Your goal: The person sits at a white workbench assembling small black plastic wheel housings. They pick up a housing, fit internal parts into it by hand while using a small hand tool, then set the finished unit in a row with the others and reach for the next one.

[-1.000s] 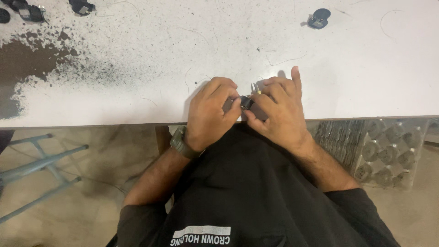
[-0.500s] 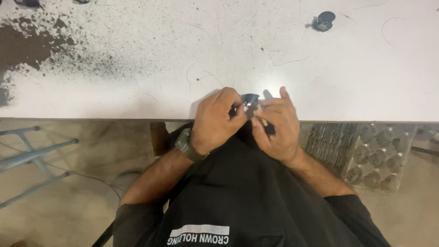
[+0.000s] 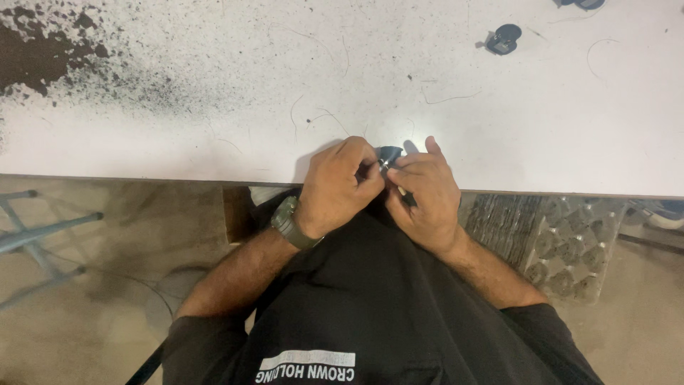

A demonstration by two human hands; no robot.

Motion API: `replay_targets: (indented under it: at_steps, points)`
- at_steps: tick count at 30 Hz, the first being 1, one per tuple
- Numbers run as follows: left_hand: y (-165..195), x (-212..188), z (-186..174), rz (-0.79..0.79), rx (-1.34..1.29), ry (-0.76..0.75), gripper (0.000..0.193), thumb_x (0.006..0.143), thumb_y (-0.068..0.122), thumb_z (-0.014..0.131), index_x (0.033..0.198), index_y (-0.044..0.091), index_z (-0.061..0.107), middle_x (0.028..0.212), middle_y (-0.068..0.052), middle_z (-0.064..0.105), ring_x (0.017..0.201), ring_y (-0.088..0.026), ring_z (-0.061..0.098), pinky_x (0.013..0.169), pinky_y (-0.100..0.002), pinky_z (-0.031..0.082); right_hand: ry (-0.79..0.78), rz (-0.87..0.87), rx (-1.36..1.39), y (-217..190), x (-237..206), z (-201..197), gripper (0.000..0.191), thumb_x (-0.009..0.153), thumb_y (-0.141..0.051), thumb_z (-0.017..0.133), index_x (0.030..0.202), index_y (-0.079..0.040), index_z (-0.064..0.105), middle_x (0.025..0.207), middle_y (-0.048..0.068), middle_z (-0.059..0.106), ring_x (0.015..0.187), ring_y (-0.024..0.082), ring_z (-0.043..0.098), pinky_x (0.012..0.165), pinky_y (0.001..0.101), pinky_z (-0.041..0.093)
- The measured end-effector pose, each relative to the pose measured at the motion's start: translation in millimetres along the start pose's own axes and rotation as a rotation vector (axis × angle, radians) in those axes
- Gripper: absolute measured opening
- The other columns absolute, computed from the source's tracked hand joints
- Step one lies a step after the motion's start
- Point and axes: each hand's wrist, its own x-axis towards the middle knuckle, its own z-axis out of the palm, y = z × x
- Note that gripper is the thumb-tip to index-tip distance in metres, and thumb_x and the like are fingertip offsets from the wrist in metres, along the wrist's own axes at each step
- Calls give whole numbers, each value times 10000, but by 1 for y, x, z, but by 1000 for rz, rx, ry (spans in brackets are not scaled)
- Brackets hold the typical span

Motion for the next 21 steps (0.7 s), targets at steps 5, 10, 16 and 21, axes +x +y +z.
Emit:
replay_targets:
  at_steps: [5, 10, 16, 21]
  points:
    - [8, 9, 1, 16, -105, -33, 127, 870, 52, 701, 986, 43, 650, 884, -64, 713, 728, -184, 670, 641, -313, 552, 16, 4, -227, 23, 11, -22, 292, 853, 93, 781, 1080, -22, 639, 1041, 133, 667, 1057, 311, 691, 1220, 590, 402]
    - [-5, 15, -27, 102, -17, 45, 110, 887, 39, 701, 989, 53, 660, 1066, -51, 759, 653, -127, 629, 566, -266, 514, 169, 126, -432, 74, 50, -92, 348, 981, 92, 778, 1272, 62, 590, 1111, 153, 661, 978, 291, 673, 1243, 635, 370]
    - [-34, -22, -98, 13, 157, 311, 111, 936, 15, 716, 1023, 52, 658, 1112, -55, 754, 771, -130, 662, 638, -266, 533, -190, -224, -462, 105, 85, -86, 308, 997, 14, 800, 1192, -60, 574, 1324, 147, 642, 1426, 389, 545, 1254, 580, 264]
    - [-46, -77, -159, -72, 260, 386, 113, 953, 1, 699, 1047, 57, 670, 1130, -76, 751, 821, -121, 707, 654, -254, 568, -222, -231, -575, 161, 139, -89, 242, 1094, -19, 673, 1314, 27, 584, 1362, 167, 598, 1444, 344, 509, 1285, 581, 239]
